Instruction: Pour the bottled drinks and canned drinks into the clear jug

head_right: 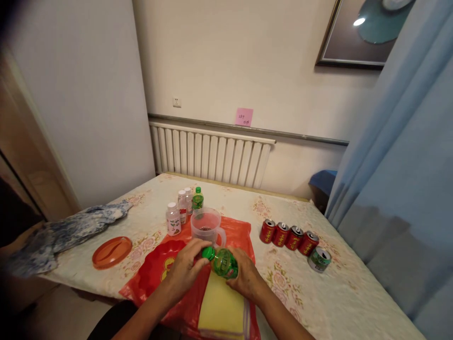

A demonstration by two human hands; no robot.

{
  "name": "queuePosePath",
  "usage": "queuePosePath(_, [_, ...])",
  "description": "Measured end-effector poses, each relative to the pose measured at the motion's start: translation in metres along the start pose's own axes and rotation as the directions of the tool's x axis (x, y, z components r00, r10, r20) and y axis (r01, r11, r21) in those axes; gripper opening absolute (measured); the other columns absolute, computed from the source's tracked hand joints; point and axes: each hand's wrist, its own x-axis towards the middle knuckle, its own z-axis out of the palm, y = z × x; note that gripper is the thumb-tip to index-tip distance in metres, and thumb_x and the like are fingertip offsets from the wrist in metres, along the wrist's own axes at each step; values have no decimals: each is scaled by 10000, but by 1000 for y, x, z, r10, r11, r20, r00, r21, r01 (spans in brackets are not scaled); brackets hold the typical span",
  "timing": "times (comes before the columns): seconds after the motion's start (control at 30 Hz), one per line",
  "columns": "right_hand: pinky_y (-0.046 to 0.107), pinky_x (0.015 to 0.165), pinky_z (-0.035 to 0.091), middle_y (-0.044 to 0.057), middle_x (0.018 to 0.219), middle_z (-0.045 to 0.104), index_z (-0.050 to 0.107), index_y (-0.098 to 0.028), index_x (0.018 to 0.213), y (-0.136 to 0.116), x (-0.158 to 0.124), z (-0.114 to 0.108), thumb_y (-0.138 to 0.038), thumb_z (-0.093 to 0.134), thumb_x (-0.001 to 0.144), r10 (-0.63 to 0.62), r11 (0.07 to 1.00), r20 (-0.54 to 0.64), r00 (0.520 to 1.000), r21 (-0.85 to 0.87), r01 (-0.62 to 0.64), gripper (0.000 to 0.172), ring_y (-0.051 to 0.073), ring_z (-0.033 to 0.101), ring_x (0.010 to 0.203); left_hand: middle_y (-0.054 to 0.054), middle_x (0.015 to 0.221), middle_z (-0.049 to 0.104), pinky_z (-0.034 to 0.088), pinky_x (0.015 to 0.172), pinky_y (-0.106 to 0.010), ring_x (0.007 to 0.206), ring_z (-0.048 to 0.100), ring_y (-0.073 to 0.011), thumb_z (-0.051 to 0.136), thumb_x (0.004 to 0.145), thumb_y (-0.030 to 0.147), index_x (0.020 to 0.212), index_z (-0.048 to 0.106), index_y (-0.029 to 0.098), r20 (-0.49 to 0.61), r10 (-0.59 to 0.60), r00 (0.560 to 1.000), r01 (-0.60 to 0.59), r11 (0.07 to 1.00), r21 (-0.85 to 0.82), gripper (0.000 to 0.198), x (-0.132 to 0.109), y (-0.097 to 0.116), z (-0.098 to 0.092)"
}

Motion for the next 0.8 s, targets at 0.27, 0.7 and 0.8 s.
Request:
queuePosePath(0.27, [423,1006,463,60,1245,642,561,-259,1262,6,-8,12,-49,623,564,7,997,-8,1000,81,-7,732,276,593,1147,-77,1085,633,473,949,-395,1058,593,-254,564,747,95,1098,642,218,29,-39,999,36,995,88,380,-5,4,5])
queuePosePath(0.7, [544,1107,387,85,1473,483,341,-331,1477,28,-32,48,-199,661,661,212,966,-147,966,183,-184,887,310,513,1302,-28,974,653,467,840,-309,929,606,-211,521,720,64,1072,641,243,109,-37,993,2,952,307,412,15,13,-66])
queuePosePath(0.8, [570,1111,379,79,1464,499,363,-356,1462,53,-54,55,-237,645,690,275,949,-172,946,207,-238,831,313,547,1267,-35,979,650,456,814,-304,911,608,-216,531,732,75,1047,655,232,102,-48,994,-1,902,431,373,29,6,-103])
